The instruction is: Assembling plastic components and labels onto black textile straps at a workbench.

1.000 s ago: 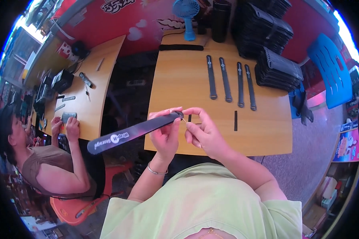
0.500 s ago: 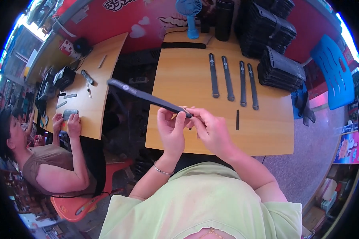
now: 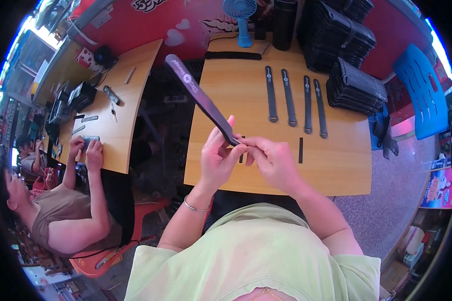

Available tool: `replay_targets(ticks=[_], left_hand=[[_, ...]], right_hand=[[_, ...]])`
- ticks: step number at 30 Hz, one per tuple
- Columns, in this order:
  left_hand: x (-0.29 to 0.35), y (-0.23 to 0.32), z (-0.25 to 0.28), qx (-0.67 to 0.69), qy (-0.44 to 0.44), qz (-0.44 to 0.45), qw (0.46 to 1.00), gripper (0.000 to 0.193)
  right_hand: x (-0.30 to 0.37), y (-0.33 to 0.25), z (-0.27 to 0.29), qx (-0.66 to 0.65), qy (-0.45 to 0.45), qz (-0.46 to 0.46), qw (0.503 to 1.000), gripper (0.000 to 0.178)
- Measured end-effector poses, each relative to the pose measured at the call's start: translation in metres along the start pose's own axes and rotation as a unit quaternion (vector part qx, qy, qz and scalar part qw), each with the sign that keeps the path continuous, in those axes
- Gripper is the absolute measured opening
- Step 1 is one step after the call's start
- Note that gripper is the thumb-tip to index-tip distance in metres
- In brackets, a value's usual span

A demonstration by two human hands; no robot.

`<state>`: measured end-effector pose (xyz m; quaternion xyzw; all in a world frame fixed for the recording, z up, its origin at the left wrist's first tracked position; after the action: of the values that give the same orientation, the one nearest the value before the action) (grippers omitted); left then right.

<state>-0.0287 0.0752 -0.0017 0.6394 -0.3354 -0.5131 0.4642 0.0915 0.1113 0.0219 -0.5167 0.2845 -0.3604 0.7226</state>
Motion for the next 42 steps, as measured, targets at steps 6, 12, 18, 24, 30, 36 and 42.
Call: replay_targets(ticks=[6, 12, 18, 24, 30, 36, 42], left_hand=[[-0.004, 0.003, -0.009, -0.050, -0.035, -0.039, 0.997, 0.052], [0.007, -0.016, -0.009, 0.082, 0.098, 0.043, 0.991, 0.054], [0.015, -0.027, -0.007, 0.102, 0.107, 0.056, 0.987, 0.054], [0.013, -0.038, -0.001, 0.029, -0.007, 0.064, 0.997, 0.049], [0.014, -0.041, -0.010, 0.045, -0.076, 0.104, 0.991, 0.047], [0.009, -0.022, -0.017, 0.039, -0.121, 0.101, 0.987, 0.046], [0.024, -0.038, -0.014, 0.111, -0.111, 0.186, 0.970, 0.047]], right_hand=[[0.003, 0.006, -0.002, -0.007, 0.034, 0.026, 0.999, 0.021], [0.005, 0.003, 0.003, 0.000, 0.131, 0.058, 0.990, 0.018], [0.007, 0.012, -0.003, 0.040, 0.135, 0.071, 0.988, 0.014], [0.008, 0.019, -0.002, 0.080, 0.100, 0.056, 0.990, 0.015], [0.006, 0.057, -0.002, -0.058, -0.001, -0.123, 0.991, 0.020], [0.006, 0.043, 0.008, -0.075, 0.034, -0.073, 0.994, 0.019], [0.004, 0.023, 0.005, 0.027, 0.005, -0.030, 0.999, 0.015]])
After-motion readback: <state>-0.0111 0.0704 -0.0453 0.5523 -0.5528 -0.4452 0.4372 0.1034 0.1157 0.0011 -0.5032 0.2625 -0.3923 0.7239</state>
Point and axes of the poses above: each hand's wrist, its own x-axis away from the middle knuckle, its own z-axis out of the back of the hand, y = z × x, the point moved 9 cm from there along -x, towards the middle knuckle, and after that the axes turned 6 degrees about -z, right-handed, at the moved point
